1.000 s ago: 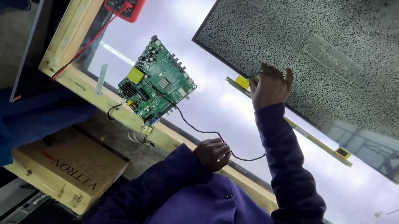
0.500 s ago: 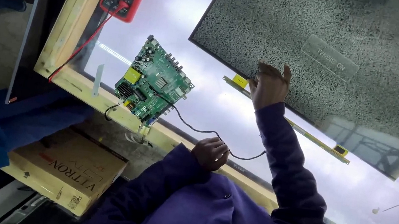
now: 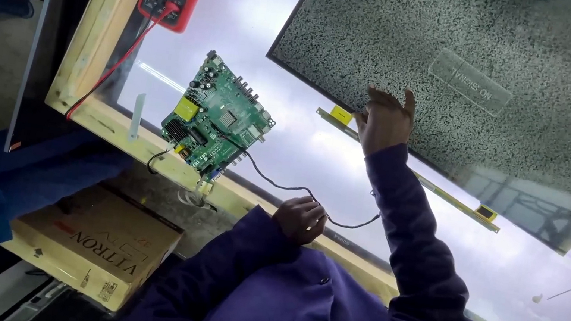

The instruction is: Testing and repairing a TV screen by connecting ribbon cables and using a heat gun on electronic components.

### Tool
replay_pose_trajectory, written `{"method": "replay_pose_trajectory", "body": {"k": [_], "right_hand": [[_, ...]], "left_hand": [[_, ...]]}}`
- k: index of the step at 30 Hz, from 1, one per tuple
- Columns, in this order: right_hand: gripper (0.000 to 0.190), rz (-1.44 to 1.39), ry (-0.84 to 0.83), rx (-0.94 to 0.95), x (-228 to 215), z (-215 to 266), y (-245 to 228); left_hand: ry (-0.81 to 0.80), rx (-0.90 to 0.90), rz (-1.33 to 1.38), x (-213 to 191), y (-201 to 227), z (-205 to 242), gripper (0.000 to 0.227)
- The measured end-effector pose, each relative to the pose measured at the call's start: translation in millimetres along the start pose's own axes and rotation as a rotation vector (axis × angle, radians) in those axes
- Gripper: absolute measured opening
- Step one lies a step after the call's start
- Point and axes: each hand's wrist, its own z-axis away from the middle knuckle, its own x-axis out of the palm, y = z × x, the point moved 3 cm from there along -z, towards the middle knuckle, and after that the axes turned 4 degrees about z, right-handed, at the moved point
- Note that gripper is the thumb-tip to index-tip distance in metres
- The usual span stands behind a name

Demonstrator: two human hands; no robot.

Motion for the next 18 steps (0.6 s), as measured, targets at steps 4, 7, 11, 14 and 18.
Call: {"method": "replay_pose_trajectory", "body": {"k": [4,7,11,14,18], "right_hand": [[0.021,0.022,0.007,-0.019,-0.6,-0.8,-1.9],[0.019,0.008,-0.016,0.004,-1.4,-1.5,-3.1],[0.02,0.021,-0.021,0.014,-1.0,-2.1,-3.2],[0.019,0.034,-0.016,-0.003,0.5,-2.2,-4.1],[0.02,0.032,-0.038,0.025,1.9,-2.6,-4.1]], "left_hand": [[0.001,0.0,-0.007,1.9,-1.0,2.3,0.016],[0.003,-0.003,-0.016,2.2,-1.4,2.4,0.016],[-0.004,-0.001,-0.014,3.2,-2.2,2.5,0.016],[0.001,-0.007,-0.011,5.7,-3.6,5.6,0.015],[0.001,-0.007,0.0,4.4,-3.2,4.1,0.015]]}}
